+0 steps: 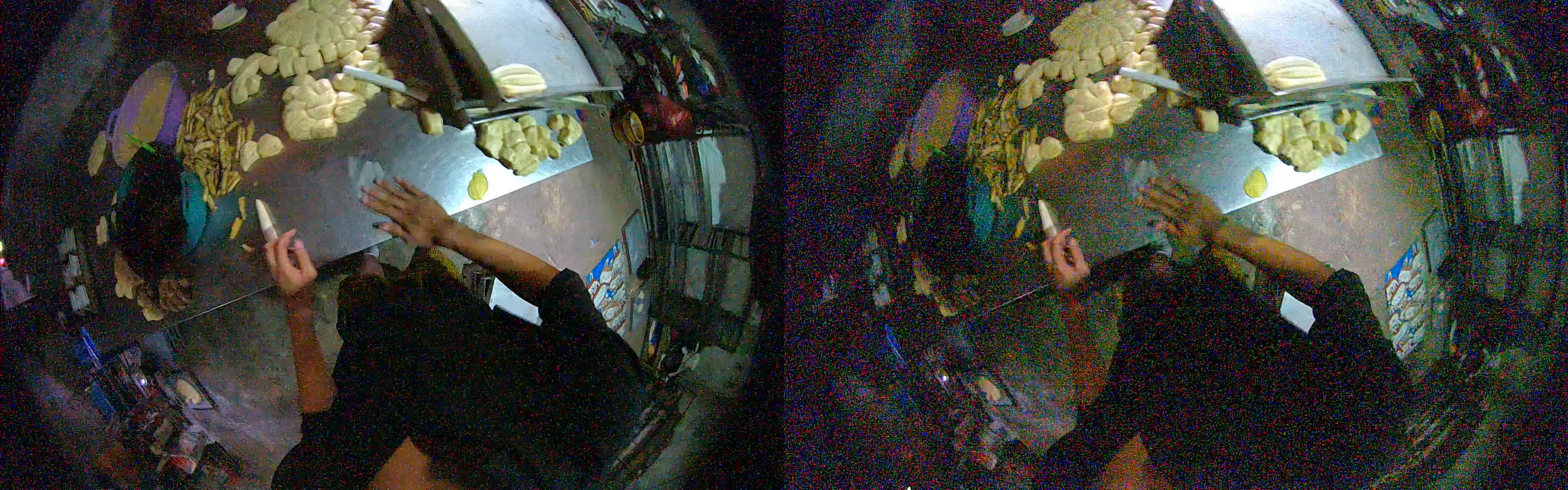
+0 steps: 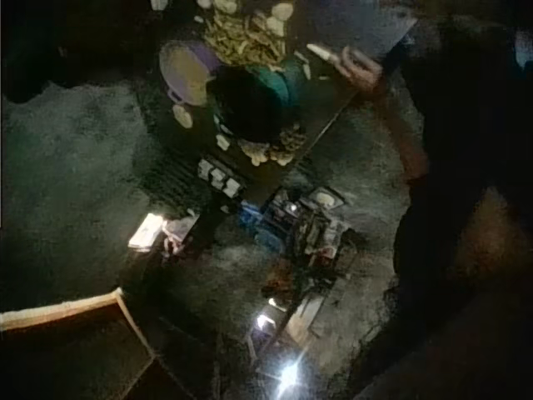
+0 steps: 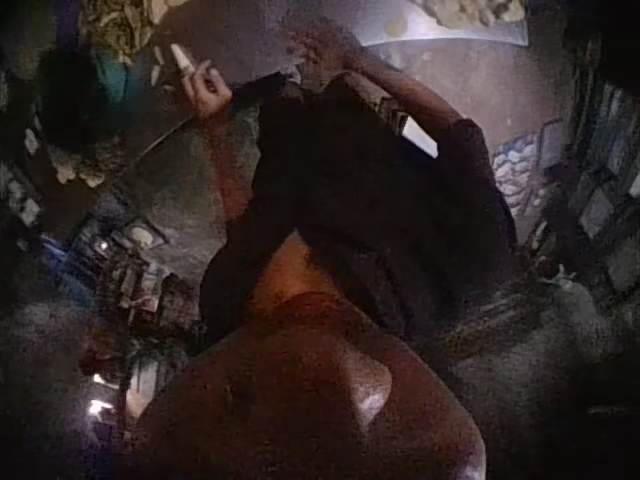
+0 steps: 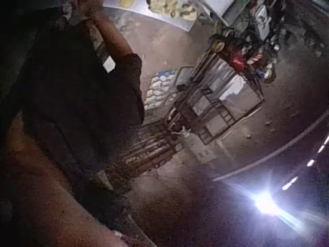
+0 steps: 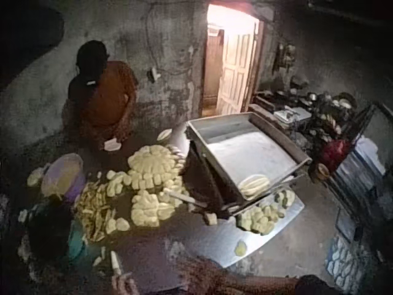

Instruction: The person prepares bread dough by flattening small portions, filling them with a dark spread, rolling them into shapes, and placing them onto a baking tray.

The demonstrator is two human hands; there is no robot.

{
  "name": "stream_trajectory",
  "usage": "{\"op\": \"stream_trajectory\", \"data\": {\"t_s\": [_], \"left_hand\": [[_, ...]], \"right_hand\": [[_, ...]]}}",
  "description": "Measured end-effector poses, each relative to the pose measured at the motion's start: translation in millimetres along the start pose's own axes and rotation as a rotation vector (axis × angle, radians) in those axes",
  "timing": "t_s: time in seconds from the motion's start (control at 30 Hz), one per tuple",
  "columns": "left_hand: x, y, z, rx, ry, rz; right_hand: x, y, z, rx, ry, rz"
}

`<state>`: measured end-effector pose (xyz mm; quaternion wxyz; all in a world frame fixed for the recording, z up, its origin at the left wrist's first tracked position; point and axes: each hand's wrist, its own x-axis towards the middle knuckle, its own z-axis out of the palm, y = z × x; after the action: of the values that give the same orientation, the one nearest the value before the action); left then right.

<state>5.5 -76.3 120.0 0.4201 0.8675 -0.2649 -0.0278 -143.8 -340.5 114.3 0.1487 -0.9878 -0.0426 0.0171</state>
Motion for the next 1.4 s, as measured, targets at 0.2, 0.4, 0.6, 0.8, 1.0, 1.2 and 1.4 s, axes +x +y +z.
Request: {"op": "stream_trajectory", "data": {"t_s": [0.2,0.4,0.6,0.8,1.0,1.2,1.4], "left_hand": [[51,45,35,-0.088,-0.107,0.159],[46,40,85,-0.085,-0.488,0.356],[104,74,163,0.158,-0.367,0.646],[121,111,149,-0.593,-0.124,0.132],[67,198,52,-0.869,-0.033,0.080],[8,234,-9,-0.565,0.270,0.320],[-9,200,-43,-0.528,0.086,0.537]], "right_hand": [[114,-23,17,0.018,0.133,0.224],[36,30,-18,0.529,0.319,0.867],[28,118,-6,-0.312,0.589,0.686],[51,45,-85,0.986,0.723,0.760],[21,-39,-153,1.214,0.776,0.438],[-4,-78,-187,1.474,0.726,0.196],[-6,-148,-196,1.655,0.357,0.097]]}}
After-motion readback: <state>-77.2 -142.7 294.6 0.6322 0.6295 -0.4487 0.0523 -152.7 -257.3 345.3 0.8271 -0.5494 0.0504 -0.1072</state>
